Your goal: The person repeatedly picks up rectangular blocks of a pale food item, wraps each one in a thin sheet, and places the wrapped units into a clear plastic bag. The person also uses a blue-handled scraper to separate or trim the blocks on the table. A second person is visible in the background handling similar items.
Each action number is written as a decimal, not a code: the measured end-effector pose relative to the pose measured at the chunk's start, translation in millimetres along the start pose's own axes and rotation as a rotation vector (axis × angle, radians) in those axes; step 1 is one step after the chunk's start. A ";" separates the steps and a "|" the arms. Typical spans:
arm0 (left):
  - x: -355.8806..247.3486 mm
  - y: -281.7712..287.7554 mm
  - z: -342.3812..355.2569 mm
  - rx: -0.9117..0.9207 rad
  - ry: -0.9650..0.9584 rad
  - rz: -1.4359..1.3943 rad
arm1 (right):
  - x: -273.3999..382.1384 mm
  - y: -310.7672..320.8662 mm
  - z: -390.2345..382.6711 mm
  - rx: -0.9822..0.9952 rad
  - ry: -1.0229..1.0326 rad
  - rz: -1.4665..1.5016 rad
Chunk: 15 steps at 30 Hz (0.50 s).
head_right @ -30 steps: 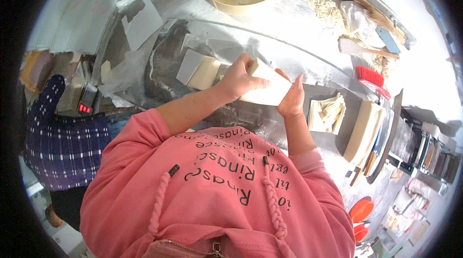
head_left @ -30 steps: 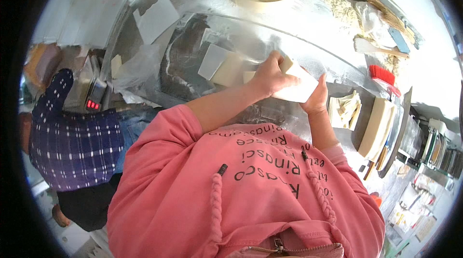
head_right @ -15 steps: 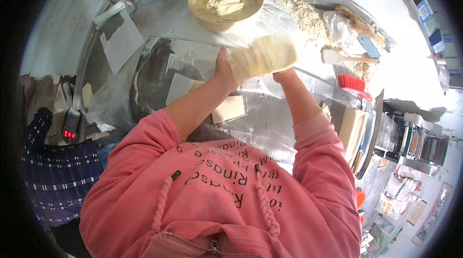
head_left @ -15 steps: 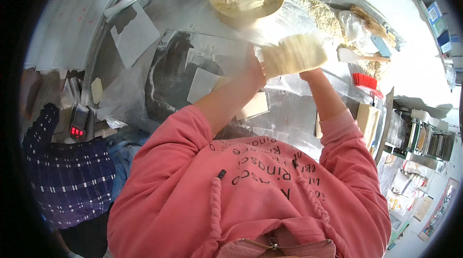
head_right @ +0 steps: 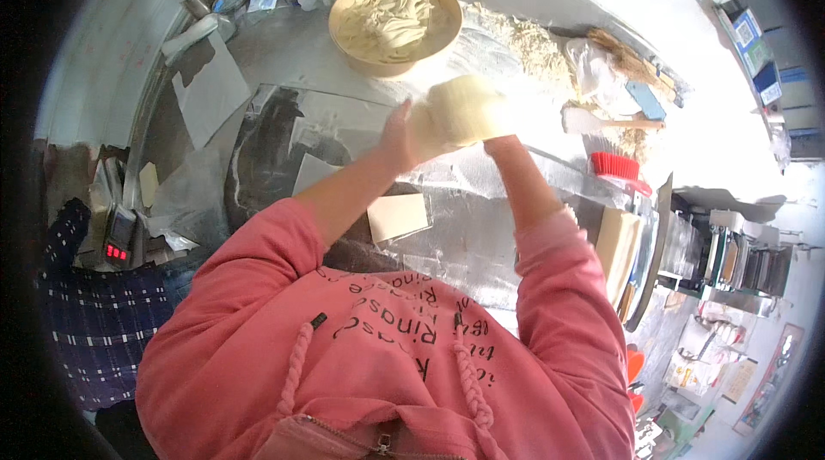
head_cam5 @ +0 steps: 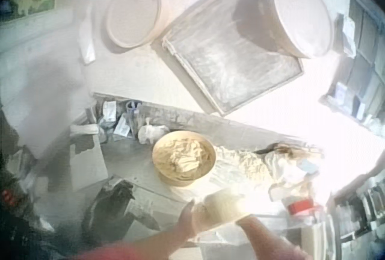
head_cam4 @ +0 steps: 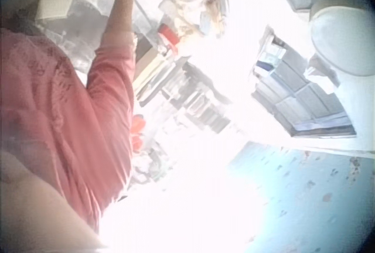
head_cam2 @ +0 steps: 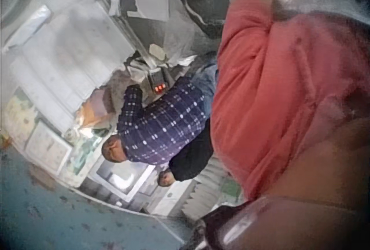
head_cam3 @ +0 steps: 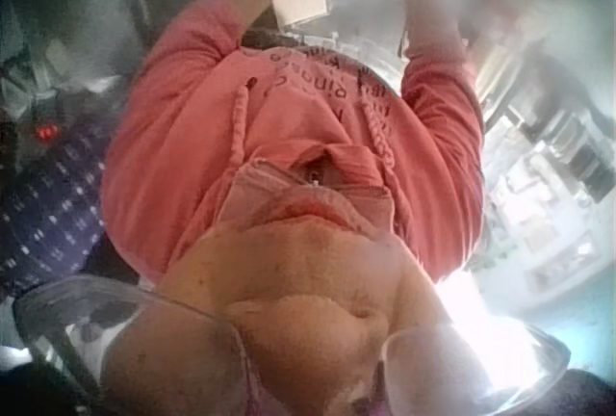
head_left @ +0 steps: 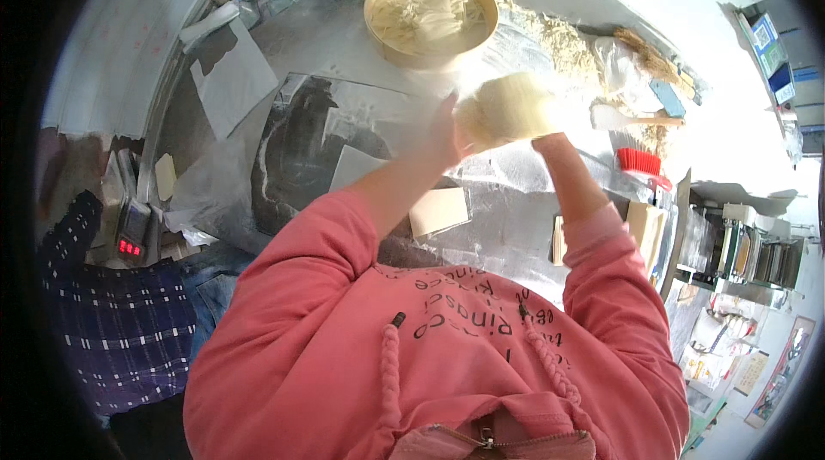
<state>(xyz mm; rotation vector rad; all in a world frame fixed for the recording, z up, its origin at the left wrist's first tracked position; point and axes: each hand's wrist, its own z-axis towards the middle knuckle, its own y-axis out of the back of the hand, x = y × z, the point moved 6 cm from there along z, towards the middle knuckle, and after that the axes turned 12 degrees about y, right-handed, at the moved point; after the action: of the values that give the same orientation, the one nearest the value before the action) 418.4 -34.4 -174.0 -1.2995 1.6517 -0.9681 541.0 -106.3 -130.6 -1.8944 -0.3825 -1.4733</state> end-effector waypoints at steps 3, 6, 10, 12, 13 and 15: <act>-22.5 -12.2 -15.7 -0.045 0.019 0.143 | 77.2 -56.7 -26.7 0.725 0.817 -0.812; -44.2 -58.7 -33.8 -0.029 -0.013 0.684 | 95.4 -89.1 -29.5 0.747 0.467 -0.909; -19.4 -117.4 -69.3 0.659 0.540 0.387 | 108.1 -116.6 -43.0 0.926 0.281 -1.025; -37.9 -96.7 -51.4 0.194 0.012 0.575 | 108.9 -121.0 -36.4 0.906 0.331 -1.125; -41.6 -86.0 -47.8 0.057 -0.174 0.604 | 109.3 -118.6 -32.3 0.862 0.375 -1.199; -10.9 -61.6 -35.1 0.095 0.147 0.249 | 102.5 -110.4 -31.3 0.718 0.382 -1.155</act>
<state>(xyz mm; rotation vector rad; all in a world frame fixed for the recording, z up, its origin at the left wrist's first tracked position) 410.2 -31.6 -102.8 -0.9521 1.8061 -0.9947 482.6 -67.1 6.2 -0.7240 -1.7229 -1.9166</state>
